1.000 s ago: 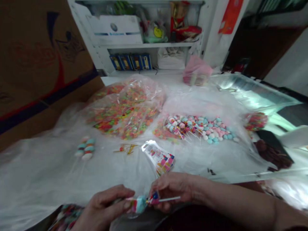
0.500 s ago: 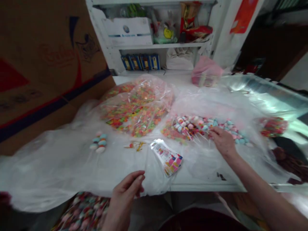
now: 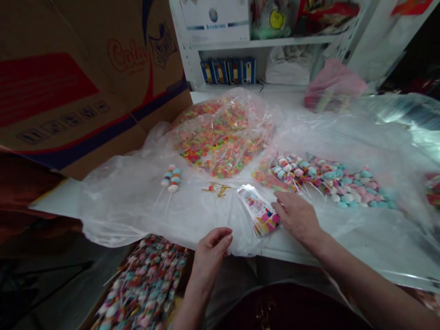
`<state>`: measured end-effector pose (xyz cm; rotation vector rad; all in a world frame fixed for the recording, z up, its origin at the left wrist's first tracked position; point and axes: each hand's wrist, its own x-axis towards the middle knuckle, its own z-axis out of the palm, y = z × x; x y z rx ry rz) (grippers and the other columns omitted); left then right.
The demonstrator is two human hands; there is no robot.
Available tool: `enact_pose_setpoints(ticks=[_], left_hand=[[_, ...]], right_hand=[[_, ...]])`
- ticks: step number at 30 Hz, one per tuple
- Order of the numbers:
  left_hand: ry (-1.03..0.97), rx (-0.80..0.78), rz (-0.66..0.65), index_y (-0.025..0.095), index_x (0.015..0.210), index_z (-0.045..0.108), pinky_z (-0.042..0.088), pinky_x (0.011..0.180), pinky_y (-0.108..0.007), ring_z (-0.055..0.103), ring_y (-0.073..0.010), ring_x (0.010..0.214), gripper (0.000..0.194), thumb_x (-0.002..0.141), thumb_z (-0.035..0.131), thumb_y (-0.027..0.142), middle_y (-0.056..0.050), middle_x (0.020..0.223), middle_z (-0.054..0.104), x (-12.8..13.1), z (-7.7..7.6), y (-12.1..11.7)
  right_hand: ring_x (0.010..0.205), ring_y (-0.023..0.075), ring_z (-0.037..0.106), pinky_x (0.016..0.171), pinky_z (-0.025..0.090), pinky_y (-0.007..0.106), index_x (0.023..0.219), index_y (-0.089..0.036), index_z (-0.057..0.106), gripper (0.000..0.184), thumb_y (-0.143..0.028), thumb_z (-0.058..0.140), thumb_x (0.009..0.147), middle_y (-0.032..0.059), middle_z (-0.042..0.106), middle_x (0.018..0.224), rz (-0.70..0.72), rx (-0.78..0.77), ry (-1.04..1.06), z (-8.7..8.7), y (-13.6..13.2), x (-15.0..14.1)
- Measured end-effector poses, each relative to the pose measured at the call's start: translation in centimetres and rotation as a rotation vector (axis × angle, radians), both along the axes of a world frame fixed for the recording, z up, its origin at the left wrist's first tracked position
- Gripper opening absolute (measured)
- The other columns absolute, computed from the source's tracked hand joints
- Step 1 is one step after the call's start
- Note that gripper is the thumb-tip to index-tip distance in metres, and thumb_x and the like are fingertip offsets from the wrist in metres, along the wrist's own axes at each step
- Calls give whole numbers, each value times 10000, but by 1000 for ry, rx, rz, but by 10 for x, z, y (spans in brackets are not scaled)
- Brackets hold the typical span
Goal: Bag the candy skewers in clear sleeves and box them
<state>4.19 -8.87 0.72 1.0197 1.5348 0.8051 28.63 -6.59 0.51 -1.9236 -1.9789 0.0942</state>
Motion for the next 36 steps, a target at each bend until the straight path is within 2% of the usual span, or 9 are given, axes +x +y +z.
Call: enact_pose_setpoints(ticks=[5,8,11,15,22,24,30,32,36], left_hand=[[-33,-9,-82,147,811,690,326,465,-217,452,-101,473,291,659,644,391,11,562,569,-2,-8,-7],[-15,11,-70,157,819,696,322,469,-213,452,-102,481,270,687,629,383,17,553,562,-7,-11,-9],[-68,20,-39,158,808,696,313,462,-210,444,-101,482,260,682,645,380,17,552,556,-7,-11,-8],[-165,-6,-19,148,769,696,308,454,-209,430,-96,467,243,642,672,354,14,539,545,-2,-11,-5],[-242,-22,-97,148,756,711,335,460,-217,474,-110,498,308,654,672,436,-29,632,606,9,-5,-4],[-268,-36,-152,147,776,713,340,464,-217,492,-118,519,324,676,652,450,-37,657,615,15,0,-3],[-241,33,-202,152,681,695,327,479,-222,436,-107,494,184,634,635,320,3,542,546,22,4,4],[-238,27,-186,156,676,697,329,477,-223,439,-110,494,174,632,632,311,4,536,545,19,3,5],[-252,-14,-111,162,690,698,326,463,-217,451,-110,481,176,643,639,321,7,522,540,13,2,5]], right_hand=[[863,207,590,715,398,278,1122,-193,583,317,-269,521,821,65,658,989,-123,-293,227,-25,20,-24],[740,180,576,657,369,264,885,-203,643,187,-256,482,805,12,650,786,-133,-237,364,-30,23,-14],[733,185,563,677,377,282,729,-207,653,235,-312,461,810,7,634,727,-73,-126,463,-30,20,-5],[776,206,557,730,413,318,731,-197,668,225,-358,513,759,22,642,763,-142,31,704,-28,20,-1],[530,125,420,520,352,241,711,-178,592,187,-363,581,732,-38,491,584,-162,-39,1195,-12,20,-19],[533,127,419,524,345,242,690,-184,558,198,-364,546,772,-39,471,576,-112,-52,1104,-9,20,-25],[735,177,533,679,382,279,720,-207,622,192,-248,460,815,21,612,734,-109,-147,276,-19,25,-17],[795,190,552,716,400,294,798,-217,655,214,-265,448,826,33,647,832,-115,-125,250,-23,24,-10],[786,202,568,731,425,315,834,-207,653,266,-336,420,835,27,645,821,-133,21,449,-25,24,-2]])
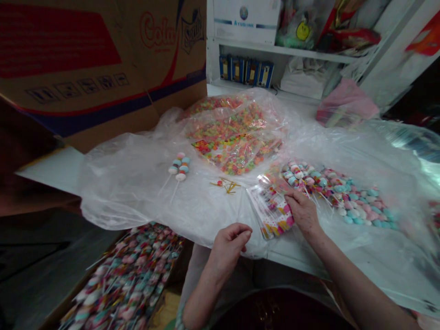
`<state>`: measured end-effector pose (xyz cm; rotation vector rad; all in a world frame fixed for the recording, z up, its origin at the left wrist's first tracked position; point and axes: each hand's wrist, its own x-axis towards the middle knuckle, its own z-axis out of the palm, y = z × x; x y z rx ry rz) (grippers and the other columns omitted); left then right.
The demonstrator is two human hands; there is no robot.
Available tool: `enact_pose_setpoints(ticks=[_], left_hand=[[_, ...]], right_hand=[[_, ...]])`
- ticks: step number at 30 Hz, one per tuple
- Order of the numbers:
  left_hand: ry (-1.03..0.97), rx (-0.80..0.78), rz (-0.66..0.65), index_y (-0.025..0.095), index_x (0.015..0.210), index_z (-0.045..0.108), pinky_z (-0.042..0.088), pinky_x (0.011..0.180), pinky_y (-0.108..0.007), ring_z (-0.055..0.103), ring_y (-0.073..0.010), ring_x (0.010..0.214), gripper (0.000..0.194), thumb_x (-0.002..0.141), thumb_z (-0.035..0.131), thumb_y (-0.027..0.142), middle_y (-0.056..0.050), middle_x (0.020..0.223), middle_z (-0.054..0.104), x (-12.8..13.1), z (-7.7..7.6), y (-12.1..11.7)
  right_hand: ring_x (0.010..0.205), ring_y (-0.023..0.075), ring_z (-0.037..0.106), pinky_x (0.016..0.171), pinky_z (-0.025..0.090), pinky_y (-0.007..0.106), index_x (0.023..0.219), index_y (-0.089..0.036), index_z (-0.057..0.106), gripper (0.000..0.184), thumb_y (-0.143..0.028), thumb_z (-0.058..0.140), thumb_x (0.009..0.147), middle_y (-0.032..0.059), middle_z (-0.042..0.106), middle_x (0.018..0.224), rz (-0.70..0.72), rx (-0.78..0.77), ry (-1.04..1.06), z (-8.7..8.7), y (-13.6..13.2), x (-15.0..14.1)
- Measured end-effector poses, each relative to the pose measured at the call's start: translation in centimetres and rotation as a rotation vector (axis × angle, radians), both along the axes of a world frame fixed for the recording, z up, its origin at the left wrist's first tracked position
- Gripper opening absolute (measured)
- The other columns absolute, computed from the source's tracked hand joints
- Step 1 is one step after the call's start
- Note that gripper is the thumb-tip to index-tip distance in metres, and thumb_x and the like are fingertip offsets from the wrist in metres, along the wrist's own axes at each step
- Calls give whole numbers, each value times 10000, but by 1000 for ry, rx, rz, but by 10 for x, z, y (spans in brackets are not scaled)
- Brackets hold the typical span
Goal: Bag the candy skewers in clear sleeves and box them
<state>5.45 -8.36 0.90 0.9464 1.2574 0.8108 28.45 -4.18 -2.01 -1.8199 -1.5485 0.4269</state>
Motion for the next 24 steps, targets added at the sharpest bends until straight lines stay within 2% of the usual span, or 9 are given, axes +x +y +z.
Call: enact_pose_setpoints(ticks=[4,7,9,11,13,15,18,22,24], left_hand=[[-19,-12,39,157,698,697,316,456,-213,455,-105,472,176,647,655,320,8,521,538,0,1,2],[-44,-17,42,149,711,698,321,459,-211,465,-105,489,193,645,678,329,5,544,544,2,3,4],[-92,-24,48,145,779,708,338,470,-210,489,-108,524,245,636,708,344,-7,606,574,4,6,5],[-200,-27,65,150,900,705,374,495,-216,535,-120,595,350,621,742,358,-38,770,628,6,10,5],[-340,-37,97,153,995,681,408,528,-229,573,-141,668,441,624,757,380,-70,910,638,5,14,4],[-447,-59,165,134,987,670,418,548,-234,582,-144,672,437,646,753,394,-81,893,638,-2,14,4],[-555,-93,306,123,918,668,428,570,-227,566,-117,614,364,650,771,345,-43,753,625,-23,8,4],[-715,-109,487,153,825,651,481,605,-245,576,-116,613,283,605,803,246,5,696,617,-60,-3,4],[-733,-93,569,156,835,653,505,619,-256,595,-125,642,294,591,806,216,-1,748,645,-77,-8,5]], right_hand=[[825,212,553,783,421,347,824,-213,654,227,-325,459,797,36,637,863,36,130,38,9,3,3],[813,198,534,776,413,330,735,-197,622,164,-317,518,777,28,600,802,26,240,210,24,3,-3],[669,158,495,656,402,279,702,-187,588,164,-321,539,784,-9,527,667,42,169,431,34,0,-17],[552,125,426,544,355,242,681,-185,548,176,-331,557,779,-38,461,584,111,11,652,43,-5,-39],[504,110,391,498,328,228,665,-184,524,197,-344,568,770,-49,438,546,209,-151,769,49,-11,-65],[505,110,403,501,337,228,653,-181,522,228,-367,566,777,-46,446,532,314,-259,772,52,-15,-91],[540,117,435,532,359,231,651,-179,531,241,-372,542,795,-39,461,540,439,-310,728,51,-14,-124],[557,118,436,529,351,226,661,-180,536,166,-300,518,774,-41,460,572,566,-352,652,41,2,-164],[564,118,448,532,347,220,643,-180,540,147,-256,510,766,-40,471,572,647,-355,554,38,16,-186]])
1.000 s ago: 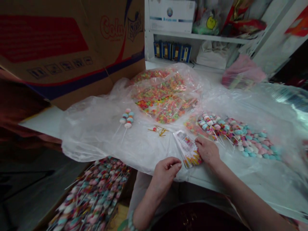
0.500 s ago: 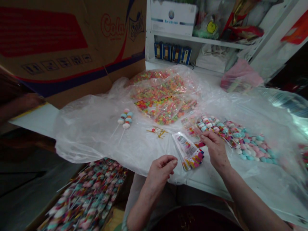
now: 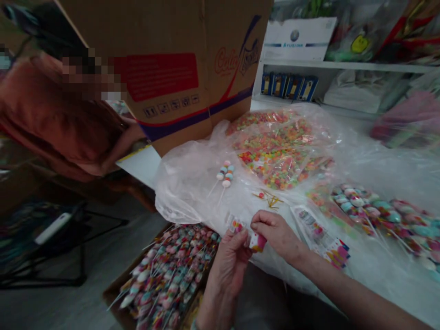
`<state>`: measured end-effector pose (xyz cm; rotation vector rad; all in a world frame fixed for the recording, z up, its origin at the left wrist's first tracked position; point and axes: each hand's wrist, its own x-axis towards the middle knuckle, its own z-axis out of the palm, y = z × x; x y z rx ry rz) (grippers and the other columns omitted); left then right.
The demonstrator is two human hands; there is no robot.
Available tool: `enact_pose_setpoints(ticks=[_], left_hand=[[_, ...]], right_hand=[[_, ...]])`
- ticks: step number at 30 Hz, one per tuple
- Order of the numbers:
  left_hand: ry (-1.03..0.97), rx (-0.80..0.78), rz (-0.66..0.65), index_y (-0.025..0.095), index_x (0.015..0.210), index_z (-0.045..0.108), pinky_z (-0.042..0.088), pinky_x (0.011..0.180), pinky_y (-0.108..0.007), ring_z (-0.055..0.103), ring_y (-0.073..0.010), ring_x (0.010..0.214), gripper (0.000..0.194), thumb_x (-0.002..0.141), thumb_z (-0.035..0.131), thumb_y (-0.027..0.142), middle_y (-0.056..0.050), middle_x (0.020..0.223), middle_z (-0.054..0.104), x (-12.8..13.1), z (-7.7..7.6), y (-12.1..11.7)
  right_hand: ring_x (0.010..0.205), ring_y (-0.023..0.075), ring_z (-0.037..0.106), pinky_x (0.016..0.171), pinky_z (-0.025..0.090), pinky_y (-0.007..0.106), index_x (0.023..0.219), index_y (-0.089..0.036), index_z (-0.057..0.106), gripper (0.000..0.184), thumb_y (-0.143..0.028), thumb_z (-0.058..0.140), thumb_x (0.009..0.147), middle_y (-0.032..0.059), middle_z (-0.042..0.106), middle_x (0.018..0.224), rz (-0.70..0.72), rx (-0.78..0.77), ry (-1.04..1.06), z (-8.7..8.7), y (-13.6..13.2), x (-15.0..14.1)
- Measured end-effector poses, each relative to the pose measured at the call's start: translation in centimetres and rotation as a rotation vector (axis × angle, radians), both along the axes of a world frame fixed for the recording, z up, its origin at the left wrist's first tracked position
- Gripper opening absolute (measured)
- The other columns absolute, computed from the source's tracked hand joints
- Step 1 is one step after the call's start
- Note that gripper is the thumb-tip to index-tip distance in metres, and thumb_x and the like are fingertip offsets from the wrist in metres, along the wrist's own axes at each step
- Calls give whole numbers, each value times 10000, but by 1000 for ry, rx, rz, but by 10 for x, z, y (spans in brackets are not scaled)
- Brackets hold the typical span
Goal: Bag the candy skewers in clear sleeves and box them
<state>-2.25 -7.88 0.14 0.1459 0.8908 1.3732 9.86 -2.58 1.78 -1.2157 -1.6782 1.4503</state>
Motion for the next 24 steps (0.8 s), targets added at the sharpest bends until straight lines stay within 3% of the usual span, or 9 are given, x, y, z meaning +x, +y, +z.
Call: enact_pose_setpoints(ticks=[3,6,9,12,15,19,21,24], left_hand=[[56,-23,137,139,849,664,527,645,-253,624,-142,709,317,569,806,178,-28,834,678,-25,-4,3],[108,-78,266,126,794,669,528,600,-235,620,-137,685,259,581,799,195,-27,789,674,-45,-7,4],[115,-122,289,124,773,678,519,555,-218,612,-130,658,232,596,801,211,-25,743,667,-56,-10,2],[76,-117,285,117,761,687,539,650,-217,624,-125,697,245,566,821,180,-34,757,682,-59,-15,1],[56,-103,276,115,760,687,542,694,-223,630,-131,711,242,568,822,178,-34,770,690,-59,-20,3],[53,-110,294,141,821,675,541,671,-246,640,-153,723,231,612,775,148,-25,804,692,-54,-18,7],[57,-112,305,150,843,663,532,639,-244,639,-156,711,229,632,752,150,-24,805,686,-48,-14,8],[74,-117,282,140,754,640,499,556,-226,599,-133,605,147,659,731,205,-14,712,652,-36,-6,7]], right_hand=[[652,128,520,605,370,218,709,-190,599,154,-213,486,811,-26,567,646,110,198,-202,1,27,-39],[818,160,589,716,396,246,904,-224,647,223,-267,428,907,10,665,851,191,429,-519,3,59,-84],[901,213,612,728,428,298,1057,-246,621,319,-373,345,961,55,669,976,235,506,-808,0,87,-123],[910,237,621,705,451,320,1037,-225,623,348,-394,327,966,85,650,1016,274,533,-921,-6,100,-141],[906,240,625,697,458,320,1043,-181,610,293,-298,358,950,120,629,1058,263,564,-951,-9,95,-134],[863,237,630,693,449,319,1039,-162,584,244,-154,391,889,127,634,1021,222,651,-1005,-6,81,-97],[852,241,634,694,441,319,1056,-168,573,256,-142,396,873,115,654,973,119,592,-1011,-5,80,-75],[883,227,637,702,432,294,1073,-189,580,289,-141,405,848,81,684,933,-46,379,-955,-10,89,-51]])
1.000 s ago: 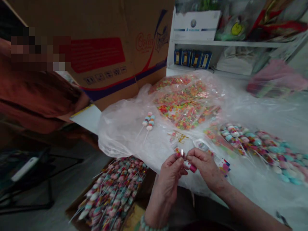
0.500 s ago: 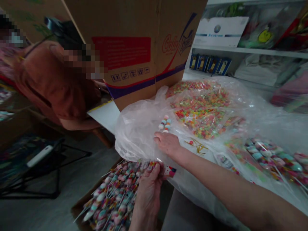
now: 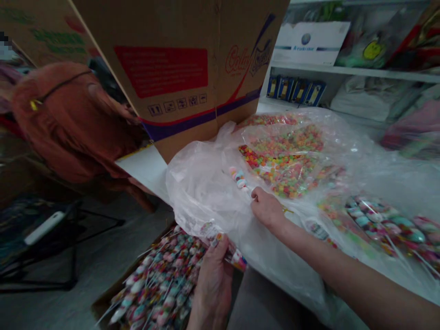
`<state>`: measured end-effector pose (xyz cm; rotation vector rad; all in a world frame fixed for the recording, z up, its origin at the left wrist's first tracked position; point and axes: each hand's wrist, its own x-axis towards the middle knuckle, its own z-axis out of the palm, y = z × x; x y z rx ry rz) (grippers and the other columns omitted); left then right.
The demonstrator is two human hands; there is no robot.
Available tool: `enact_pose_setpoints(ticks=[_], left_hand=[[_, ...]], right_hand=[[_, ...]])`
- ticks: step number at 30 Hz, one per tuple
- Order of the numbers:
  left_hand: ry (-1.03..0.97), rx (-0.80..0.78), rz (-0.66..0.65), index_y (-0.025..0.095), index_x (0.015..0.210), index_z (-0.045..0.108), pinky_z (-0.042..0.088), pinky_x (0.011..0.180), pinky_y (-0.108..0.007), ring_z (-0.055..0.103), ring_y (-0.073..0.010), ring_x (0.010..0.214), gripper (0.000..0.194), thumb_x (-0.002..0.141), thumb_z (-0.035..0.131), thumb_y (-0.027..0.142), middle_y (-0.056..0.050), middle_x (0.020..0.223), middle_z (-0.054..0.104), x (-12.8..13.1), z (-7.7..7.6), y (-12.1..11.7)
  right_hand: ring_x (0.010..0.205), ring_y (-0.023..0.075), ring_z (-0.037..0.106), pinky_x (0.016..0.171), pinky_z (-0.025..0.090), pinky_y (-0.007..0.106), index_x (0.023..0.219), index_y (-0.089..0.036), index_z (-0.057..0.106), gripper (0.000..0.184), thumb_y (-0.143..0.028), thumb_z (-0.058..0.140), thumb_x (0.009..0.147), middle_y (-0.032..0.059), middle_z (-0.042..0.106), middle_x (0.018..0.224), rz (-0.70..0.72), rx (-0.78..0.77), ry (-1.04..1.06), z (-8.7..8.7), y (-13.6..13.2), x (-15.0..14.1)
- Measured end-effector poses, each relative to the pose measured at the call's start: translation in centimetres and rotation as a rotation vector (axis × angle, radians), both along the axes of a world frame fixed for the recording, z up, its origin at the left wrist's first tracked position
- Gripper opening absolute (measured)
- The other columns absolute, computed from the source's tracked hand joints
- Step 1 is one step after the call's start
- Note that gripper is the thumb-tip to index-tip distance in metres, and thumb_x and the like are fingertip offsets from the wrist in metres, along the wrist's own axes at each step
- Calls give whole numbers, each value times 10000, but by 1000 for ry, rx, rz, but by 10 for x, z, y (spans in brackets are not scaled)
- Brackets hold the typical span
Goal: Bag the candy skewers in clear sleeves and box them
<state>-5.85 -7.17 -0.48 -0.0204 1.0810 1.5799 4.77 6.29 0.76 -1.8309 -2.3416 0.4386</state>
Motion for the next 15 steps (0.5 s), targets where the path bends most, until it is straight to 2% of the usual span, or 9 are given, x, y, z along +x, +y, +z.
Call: enact_pose_setpoints(ticks=[3,6,10,13,15], left_hand=[[-10,-31,-128,120,627,612,442,471,-214,520,-111,493,174,673,694,266,-7,578,576,9,7,-5],[-41,-69,-261,110,596,612,463,521,-230,546,-134,542,167,668,659,253,-28,572,565,13,13,-9],[57,-27,-220,117,651,645,505,655,-243,603,-156,691,111,630,722,194,-43,705,635,13,19,-14],[121,17,-258,117,721,673,510,686,-233,614,-147,714,181,631,780,232,-48,761,661,14,20,-15],[119,6,-259,122,753,682,512,699,-217,623,-140,723,220,622,801,253,-43,772,667,14,20,-15]], right_hand=[[957,215,628,730,427,274,981,-222,642,268,-167,425,833,55,697,981,-39,-91,86,-7,10,3],[944,237,637,727,435,295,961,-217,666,268,-215,417,861,79,701,979,-45,-96,111,-8,13,-11],[922,273,644,737,443,330,985,-187,665,261,-283,448,878,122,699,950,-29,-92,168,-6,12,-29],[943,282,635,762,434,341,1014,-160,655,251,-164,487,827,146,691,965,-39,-88,241,-7,19,-34],[921,271,635,751,429,326,960,-151,662,235,-115,498,795,140,693,924,-68,-92,324,-10,28,-35]])
